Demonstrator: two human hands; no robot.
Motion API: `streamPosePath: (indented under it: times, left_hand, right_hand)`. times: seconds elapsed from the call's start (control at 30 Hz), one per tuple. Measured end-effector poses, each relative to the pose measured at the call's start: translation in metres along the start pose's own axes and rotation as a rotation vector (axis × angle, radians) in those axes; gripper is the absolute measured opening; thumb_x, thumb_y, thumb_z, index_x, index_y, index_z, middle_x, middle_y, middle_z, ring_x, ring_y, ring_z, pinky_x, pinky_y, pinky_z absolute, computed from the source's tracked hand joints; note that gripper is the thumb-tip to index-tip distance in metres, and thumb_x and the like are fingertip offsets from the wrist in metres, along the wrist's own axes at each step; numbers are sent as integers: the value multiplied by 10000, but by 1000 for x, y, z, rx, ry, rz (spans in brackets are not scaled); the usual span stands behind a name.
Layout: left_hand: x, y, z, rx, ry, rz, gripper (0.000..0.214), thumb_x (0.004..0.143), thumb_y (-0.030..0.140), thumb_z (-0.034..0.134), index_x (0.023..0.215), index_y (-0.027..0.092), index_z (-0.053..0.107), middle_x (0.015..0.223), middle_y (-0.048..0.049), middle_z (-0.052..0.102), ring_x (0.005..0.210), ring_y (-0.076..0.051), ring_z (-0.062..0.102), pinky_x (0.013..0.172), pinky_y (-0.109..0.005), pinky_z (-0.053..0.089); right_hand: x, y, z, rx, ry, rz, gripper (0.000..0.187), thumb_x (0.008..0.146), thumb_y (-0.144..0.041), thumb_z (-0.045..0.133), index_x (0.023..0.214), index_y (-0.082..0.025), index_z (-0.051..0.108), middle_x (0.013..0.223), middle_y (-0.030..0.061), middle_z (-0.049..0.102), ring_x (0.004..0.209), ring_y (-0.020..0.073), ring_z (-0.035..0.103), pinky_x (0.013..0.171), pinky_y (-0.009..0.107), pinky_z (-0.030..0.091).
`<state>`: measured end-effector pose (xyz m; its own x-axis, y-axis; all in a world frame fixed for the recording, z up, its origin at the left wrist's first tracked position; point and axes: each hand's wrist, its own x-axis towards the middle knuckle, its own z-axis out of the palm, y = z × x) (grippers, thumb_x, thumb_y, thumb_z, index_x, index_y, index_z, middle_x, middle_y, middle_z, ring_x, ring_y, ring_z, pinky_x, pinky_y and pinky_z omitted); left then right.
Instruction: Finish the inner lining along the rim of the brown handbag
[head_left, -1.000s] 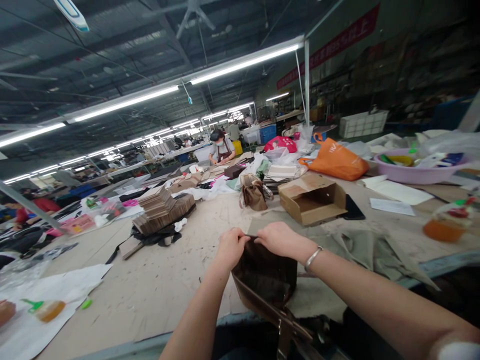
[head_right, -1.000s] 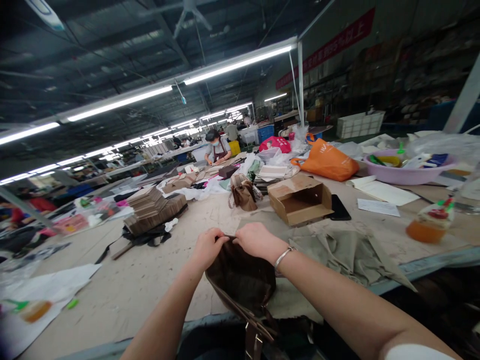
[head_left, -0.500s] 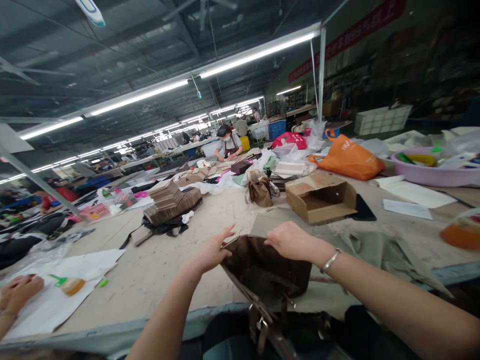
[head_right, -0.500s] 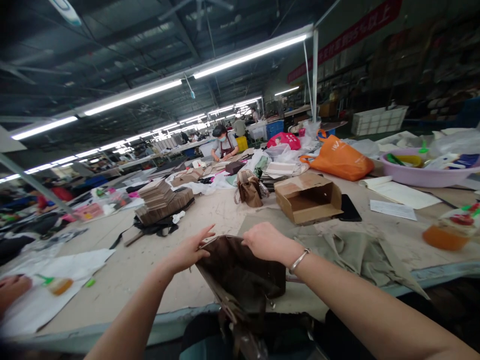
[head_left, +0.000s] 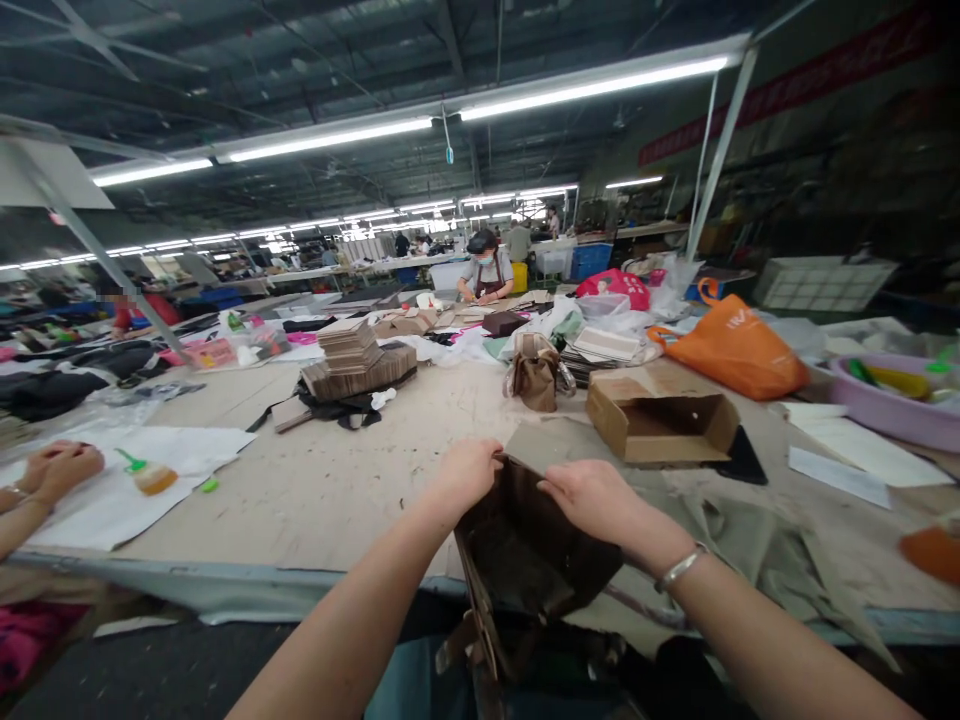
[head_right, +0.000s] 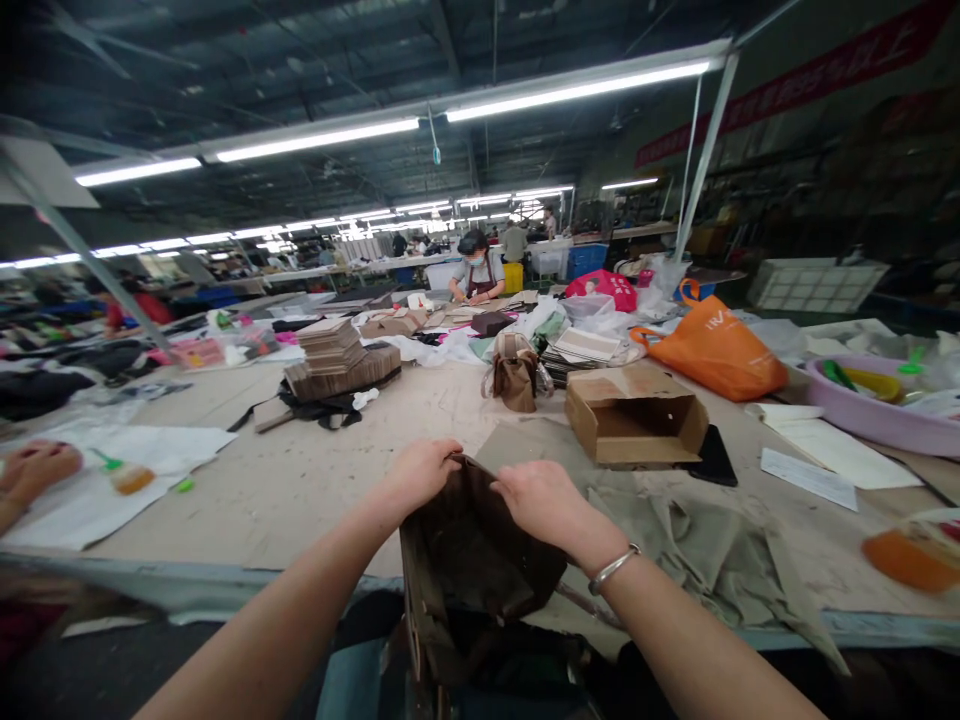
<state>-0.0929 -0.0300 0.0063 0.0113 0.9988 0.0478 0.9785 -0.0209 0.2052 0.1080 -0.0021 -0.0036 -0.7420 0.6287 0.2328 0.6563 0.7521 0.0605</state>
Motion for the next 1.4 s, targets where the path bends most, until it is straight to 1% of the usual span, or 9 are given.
streamPosePath:
  times: [0.2,0.43,0.7,0.8,0.87,1.03,1.13,1.23,1.4]
  left_hand:
    - [-2,-7,-2,-47,12,2,238,797,222,465,959,226,638,879,-54,688,843,-200,618,737,-268,453]
    - [8,-9,-3,-230,-37,82,209,743,165,481,809,195,677,753,-29,673,732,-170,595,658,-238,432]
    - [11,-18,2,-293,-74,194,329,751,216,505,1045,254,648,991,-10,684,897,-181,601,798,-255,444]
    - [14,-15,2,-281,-127,196,255,782,272,490,951,241,679,912,-12,696,832,-177,609,752,-251,451]
    - [15,-12,1,-236,-108,144,251,801,279,463,897,226,689,860,-25,697,789,-176,610,718,-251,450]
    - [17,-6,1,-180,-79,118,237,784,231,463,855,214,689,840,-40,694,789,-177,610,722,-248,447]
    - [17,-6,2,-161,-72,114,234,783,205,449,824,194,679,844,-55,690,810,-189,608,740,-267,449]
    - [16,-7,1,-164,-60,108,229,789,182,445,869,191,660,874,-52,685,837,-182,604,749,-265,450]
    - [9,-13,-1,-332,80,38,202,719,143,576,913,202,580,850,-5,654,818,-159,592,737,-257,449]
  right_hand:
    - [4,10,3,9,-34,19,354,928,-379,374,733,-208,615,696,27,660,635,152,590,553,265,275]
    - [10,24,4,42,-76,60,375,931,-413,365,763,-216,636,737,26,665,684,151,588,583,247,307]
    - [15,33,-3,160,-91,-46,312,932,-362,381,832,-209,634,790,26,665,761,147,594,676,225,367]
    - [16,23,-6,98,-95,47,272,913,-356,406,905,-228,645,849,37,672,812,178,605,692,255,385]
    - [15,9,-8,66,-76,137,245,894,-331,427,993,-244,634,898,43,669,845,193,607,702,270,395]
    - [15,-30,-2,79,3,271,344,867,-245,428,1192,-222,537,1027,78,639,926,192,585,751,273,407]
    - [18,-39,5,111,57,292,307,911,-353,394,1138,-229,560,1023,74,640,919,198,582,747,287,413]
    - [22,-34,12,128,60,287,311,942,-380,343,997,-243,616,966,52,657,885,181,592,727,276,413]
    - [25,-20,15,158,71,281,321,935,-399,368,902,-257,654,892,20,675,840,165,601,710,257,408]
